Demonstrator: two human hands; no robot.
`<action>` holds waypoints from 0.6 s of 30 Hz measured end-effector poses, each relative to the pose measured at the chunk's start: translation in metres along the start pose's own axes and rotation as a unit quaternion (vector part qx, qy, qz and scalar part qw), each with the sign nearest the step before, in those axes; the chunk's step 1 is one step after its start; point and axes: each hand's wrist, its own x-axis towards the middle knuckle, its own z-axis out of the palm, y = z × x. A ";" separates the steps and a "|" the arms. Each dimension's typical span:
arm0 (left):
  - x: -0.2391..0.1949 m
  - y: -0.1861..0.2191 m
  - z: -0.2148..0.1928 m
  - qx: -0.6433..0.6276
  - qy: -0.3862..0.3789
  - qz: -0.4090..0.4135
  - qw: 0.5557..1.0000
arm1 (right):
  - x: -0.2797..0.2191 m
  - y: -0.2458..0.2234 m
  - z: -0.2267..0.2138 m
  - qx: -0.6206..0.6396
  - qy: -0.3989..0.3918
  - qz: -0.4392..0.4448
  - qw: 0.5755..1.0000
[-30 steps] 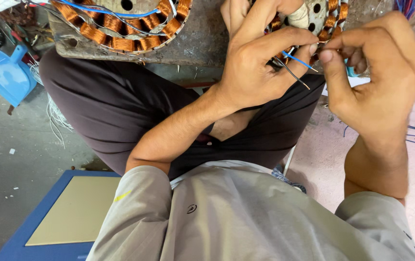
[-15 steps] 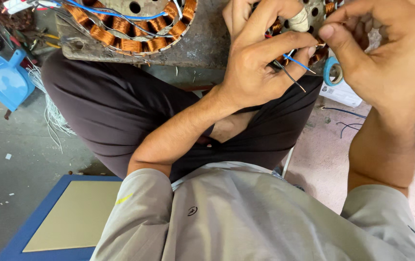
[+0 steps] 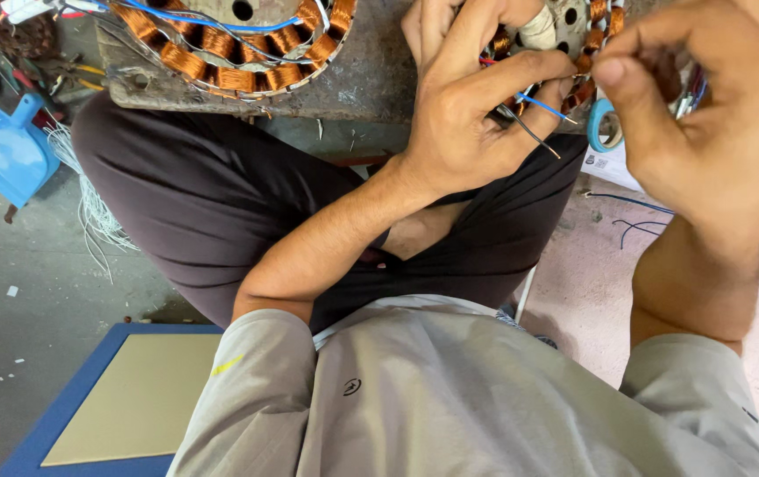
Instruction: The person assembles electrical fan stators by threading and twisting copper wires through the coils, using scissors to trim excess wire and securing the connections by hand.
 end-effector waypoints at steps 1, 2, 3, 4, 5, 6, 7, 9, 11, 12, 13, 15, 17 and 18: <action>0.000 0.000 0.000 -0.004 -0.002 -0.002 1.000 | 0.007 0.004 0.001 0.007 0.000 0.003 1.000; -0.001 0.000 0.000 -0.012 -0.007 -0.010 1.000 | 0.014 0.008 0.001 -0.011 -0.007 -0.008 1.000; -0.001 0.001 0.000 -0.020 -0.012 -0.017 1.000 | 0.015 0.009 0.002 -0.029 -0.008 -0.020 0.999; -0.001 0.000 -0.001 -0.028 -0.017 -0.025 0.999 | 0.017 0.010 0.003 -0.047 -0.009 -0.032 0.998; -0.001 0.000 -0.001 -0.030 -0.015 -0.024 0.999 | 0.015 0.009 0.004 -0.066 -0.006 -0.043 0.997; -0.001 0.000 -0.001 -0.032 -0.013 -0.023 0.999 | 0.012 0.007 0.004 -0.081 -0.007 -0.049 0.995; -0.001 -0.001 -0.001 -0.033 -0.010 -0.025 0.999 | 0.010 0.004 0.004 -0.096 -0.008 -0.055 0.994; -0.002 0.000 0.002 -0.011 0.016 -0.009 1.000 | 0.003 -0.003 0.003 -0.112 -0.016 -0.059 0.992; -0.001 0.001 0.004 0.006 0.025 -0.004 1.000 | -0.003 -0.008 0.002 -0.117 -0.023 -0.070 0.990; -0.001 0.002 0.004 0.012 0.022 -0.007 1.000 | -0.005 -0.010 0.000 -0.113 -0.025 -0.071 0.991; -0.001 0.004 0.003 0.018 0.018 -0.010 1.000 | -0.007 -0.011 -0.001 -0.108 -0.028 -0.073 0.991; 0.000 0.006 0.002 0.023 0.001 -0.016 1.000 | -0.010 -0.010 -0.006 -0.092 -0.028 -0.063 0.993; 0.001 0.007 -0.001 0.023 -0.011 -0.018 1.000 | -0.008 -0.007 -0.008 -0.079 -0.023 -0.049 0.995; 0.001 0.006 -0.002 0.019 -0.015 -0.017 1.000 | -0.004 -0.003 -0.008 -0.079 -0.021 -0.056 0.995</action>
